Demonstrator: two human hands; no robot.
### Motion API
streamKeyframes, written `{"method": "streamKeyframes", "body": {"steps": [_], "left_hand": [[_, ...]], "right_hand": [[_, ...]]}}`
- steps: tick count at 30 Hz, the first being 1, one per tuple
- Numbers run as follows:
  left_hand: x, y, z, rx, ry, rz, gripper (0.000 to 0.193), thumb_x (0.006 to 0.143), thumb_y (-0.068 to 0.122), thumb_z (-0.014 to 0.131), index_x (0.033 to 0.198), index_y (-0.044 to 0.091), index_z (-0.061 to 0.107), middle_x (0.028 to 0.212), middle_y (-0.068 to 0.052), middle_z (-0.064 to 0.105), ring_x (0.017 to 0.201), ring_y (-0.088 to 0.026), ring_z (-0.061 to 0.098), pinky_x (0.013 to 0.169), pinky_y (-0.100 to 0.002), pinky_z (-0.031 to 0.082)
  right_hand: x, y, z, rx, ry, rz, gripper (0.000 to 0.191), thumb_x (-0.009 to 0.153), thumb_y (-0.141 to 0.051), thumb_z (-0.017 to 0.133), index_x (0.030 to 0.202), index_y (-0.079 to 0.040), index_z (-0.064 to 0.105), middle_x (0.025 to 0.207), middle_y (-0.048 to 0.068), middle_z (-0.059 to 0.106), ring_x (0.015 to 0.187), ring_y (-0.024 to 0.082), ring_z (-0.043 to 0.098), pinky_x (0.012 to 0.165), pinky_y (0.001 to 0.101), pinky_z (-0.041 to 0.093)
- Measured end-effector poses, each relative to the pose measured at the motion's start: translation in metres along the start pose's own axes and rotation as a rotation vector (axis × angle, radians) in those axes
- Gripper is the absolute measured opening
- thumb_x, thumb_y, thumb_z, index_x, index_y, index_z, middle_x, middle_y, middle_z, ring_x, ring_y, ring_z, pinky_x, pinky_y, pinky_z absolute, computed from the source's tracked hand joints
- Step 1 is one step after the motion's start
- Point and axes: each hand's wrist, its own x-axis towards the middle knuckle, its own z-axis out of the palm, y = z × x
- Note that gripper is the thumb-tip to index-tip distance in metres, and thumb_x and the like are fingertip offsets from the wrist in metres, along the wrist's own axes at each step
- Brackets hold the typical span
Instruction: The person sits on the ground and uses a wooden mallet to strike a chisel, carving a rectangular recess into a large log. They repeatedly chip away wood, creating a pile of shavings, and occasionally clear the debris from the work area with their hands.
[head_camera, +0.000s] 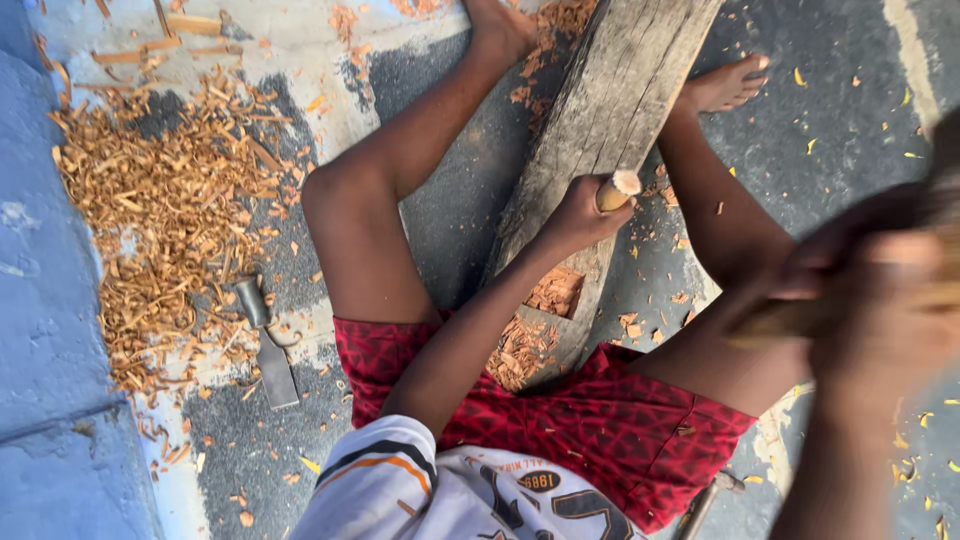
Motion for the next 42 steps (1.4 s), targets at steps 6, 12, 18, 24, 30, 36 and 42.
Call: {"method": "streamKeyframes", "body": {"steps": [6, 12, 18, 24, 30, 36, 42], "left_hand": [[0.005, -0.018, -0.002, 0.149, -0.058, 0.073, 0.015, 0.092, 0.017, 0.070, 0.100, 0.004, 0.068, 0.088, 0.002, 0.070, 0.080, -0.007, 0.071, 0.074, -0.028, 0.059], [-0.003, 0.006, -0.001, -0.002, -0.010, -0.017, 0.012, 0.087, 0.014, 0.070, 0.092, 0.003, 0.068, 0.074, -0.001, 0.067, 0.065, -0.010, 0.063, 0.059, -0.030, 0.052], [-0.003, 0.013, 0.000, 0.011, 0.002, -0.024, 0.012, 0.087, 0.013, 0.071, 0.092, 0.003, 0.068, 0.074, -0.003, 0.068, 0.066, -0.010, 0.065, 0.060, -0.030, 0.053], [-0.004, 0.007, -0.007, 0.091, 0.002, 0.175, 0.022, 0.083, 0.014, 0.078, 0.099, 0.001, 0.070, 0.087, -0.009, 0.075, 0.080, -0.012, 0.072, 0.070, -0.032, 0.057], [-0.006, 0.017, -0.004, 0.019, -0.018, 0.018, 0.012, 0.087, 0.011, 0.071, 0.094, 0.002, 0.068, 0.080, -0.006, 0.070, 0.072, -0.011, 0.066, 0.067, -0.032, 0.054], [-0.006, 0.004, -0.001, 0.037, -0.001, 0.039, 0.011, 0.085, 0.012, 0.072, 0.091, 0.002, 0.069, 0.076, -0.004, 0.071, 0.067, -0.010, 0.065, 0.063, -0.031, 0.054], [-0.001, -0.011, -0.009, 0.001, 0.008, 0.168, 0.024, 0.084, 0.015, 0.081, 0.099, 0.000, 0.070, 0.091, -0.005, 0.075, 0.083, -0.012, 0.070, 0.074, -0.031, 0.057]], "right_hand": [[-0.036, 0.035, 0.056, 0.228, -0.146, 0.897, 0.023, 0.096, -0.028, 0.065, 0.097, -0.006, 0.058, 0.067, 0.003, 0.056, 0.051, 0.012, 0.050, 0.043, 0.0268, 0.044], [-0.031, -0.003, -0.017, 0.297, -0.022, 0.634, 0.023, 0.098, -0.030, 0.058, 0.110, -0.011, 0.057, 0.073, 0.007, 0.057, 0.052, 0.015, 0.050, 0.045, 0.0300, 0.046], [-0.002, -0.009, 0.008, 0.004, 0.006, -0.027, 0.051, 0.118, -0.044, 0.057, 0.092, -0.001, 0.056, 0.076, 0.008, 0.062, 0.065, 0.015, 0.062, 0.062, 0.0247, 0.052], [-0.043, 0.030, 0.050, 0.479, -0.104, 1.027, 0.024, 0.098, -0.028, 0.063, 0.107, -0.010, 0.052, 0.072, 0.006, 0.056, 0.051, 0.012, 0.050, 0.041, 0.0260, 0.042], [-0.046, -0.018, -0.026, 0.563, -0.029, 0.595, 0.032, 0.098, -0.027, 0.065, 0.124, -0.009, 0.060, 0.079, 0.008, 0.060, 0.054, 0.013, 0.053, 0.045, 0.0254, 0.044], [-0.012, -0.002, 0.012, 0.001, 0.115, -0.100, 0.022, 0.103, -0.030, 0.064, 0.108, -0.009, 0.058, 0.073, 0.005, 0.059, 0.053, 0.013, 0.053, 0.047, 0.0249, 0.044], [-0.038, 0.025, 0.079, 0.552, -0.151, 0.989, 0.025, 0.101, -0.031, 0.066, 0.107, -0.010, 0.055, 0.072, 0.005, 0.058, 0.052, 0.014, 0.052, 0.044, 0.0264, 0.042]]}}
